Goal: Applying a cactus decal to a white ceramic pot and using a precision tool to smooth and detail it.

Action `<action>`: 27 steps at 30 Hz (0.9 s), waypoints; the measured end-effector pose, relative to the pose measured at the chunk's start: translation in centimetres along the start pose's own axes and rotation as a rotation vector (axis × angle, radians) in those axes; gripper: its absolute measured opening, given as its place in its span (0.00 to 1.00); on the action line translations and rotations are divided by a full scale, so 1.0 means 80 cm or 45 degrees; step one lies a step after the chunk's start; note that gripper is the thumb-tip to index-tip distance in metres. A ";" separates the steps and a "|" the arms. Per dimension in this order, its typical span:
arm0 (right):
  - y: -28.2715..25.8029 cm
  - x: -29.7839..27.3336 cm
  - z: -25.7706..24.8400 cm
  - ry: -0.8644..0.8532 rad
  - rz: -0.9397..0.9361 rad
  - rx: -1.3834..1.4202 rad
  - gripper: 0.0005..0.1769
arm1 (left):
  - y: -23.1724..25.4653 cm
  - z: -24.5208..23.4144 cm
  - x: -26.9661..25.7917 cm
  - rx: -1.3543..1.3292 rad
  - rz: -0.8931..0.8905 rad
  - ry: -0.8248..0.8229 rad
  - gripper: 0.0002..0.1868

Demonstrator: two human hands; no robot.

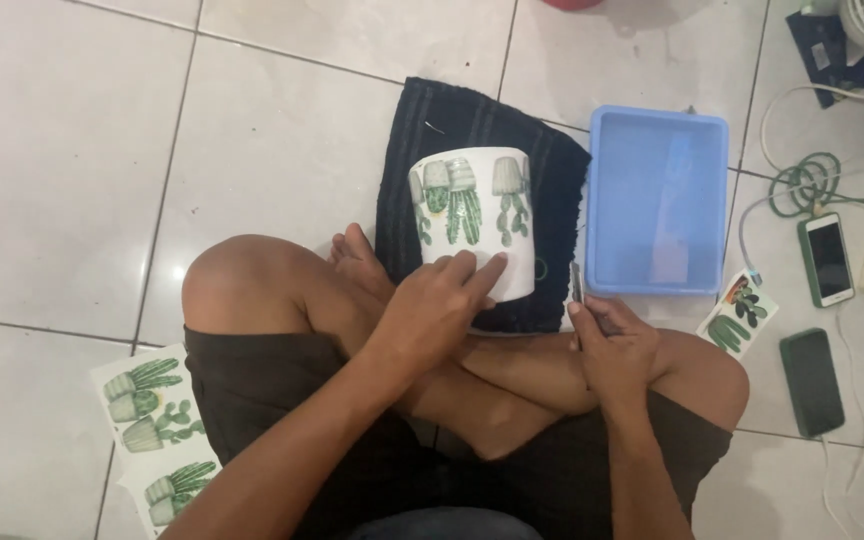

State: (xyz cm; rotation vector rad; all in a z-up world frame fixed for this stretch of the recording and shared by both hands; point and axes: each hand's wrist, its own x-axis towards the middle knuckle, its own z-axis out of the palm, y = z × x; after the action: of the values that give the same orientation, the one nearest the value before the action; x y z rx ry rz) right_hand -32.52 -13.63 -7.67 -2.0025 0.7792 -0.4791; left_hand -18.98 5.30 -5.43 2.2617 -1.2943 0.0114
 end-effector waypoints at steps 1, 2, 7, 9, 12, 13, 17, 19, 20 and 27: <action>0.005 -0.004 0.000 0.009 -0.006 0.017 0.08 | 0.000 0.010 -0.005 0.017 0.011 0.001 0.25; 0.010 -0.008 -0.001 0.022 0.013 0.030 0.08 | -0.001 0.020 -0.008 0.042 0.000 0.011 0.21; 0.013 -0.007 -0.003 0.071 0.028 0.141 0.07 | -0.012 0.074 -0.029 0.023 -0.010 0.157 0.09; 0.013 -0.007 -0.004 0.042 0.089 0.163 0.07 | -0.015 0.083 -0.038 0.005 -0.059 0.196 0.03; 0.020 -0.006 -0.005 0.021 0.151 0.276 0.07 | 0.002 0.057 -0.049 -0.190 -0.159 0.271 0.01; 0.019 -0.005 -0.006 0.027 0.153 0.286 0.07 | 0.009 0.040 -0.050 -0.183 -0.151 0.266 0.01; 0.016 0.000 -0.005 -0.004 0.223 0.262 0.06 | 0.024 -0.014 -0.055 -0.644 -0.558 0.437 0.01; 0.019 0.002 -0.004 -0.015 0.232 0.245 0.06 | 0.020 -0.029 -0.057 -0.891 -0.792 0.447 0.03; 0.021 0.002 -0.003 -0.022 0.251 0.247 0.06 | 0.015 -0.035 -0.057 -0.915 -0.907 0.485 0.05; 0.034 0.003 0.002 -0.032 0.190 0.243 0.06 | 0.030 -0.048 -0.040 -0.699 -1.024 0.557 0.07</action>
State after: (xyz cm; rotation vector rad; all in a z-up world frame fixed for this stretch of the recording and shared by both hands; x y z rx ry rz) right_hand -33.14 -14.76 -10.10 -1.7571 0.8291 -0.4239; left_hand -21.72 8.61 -1.89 1.9752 -0.0886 -0.1154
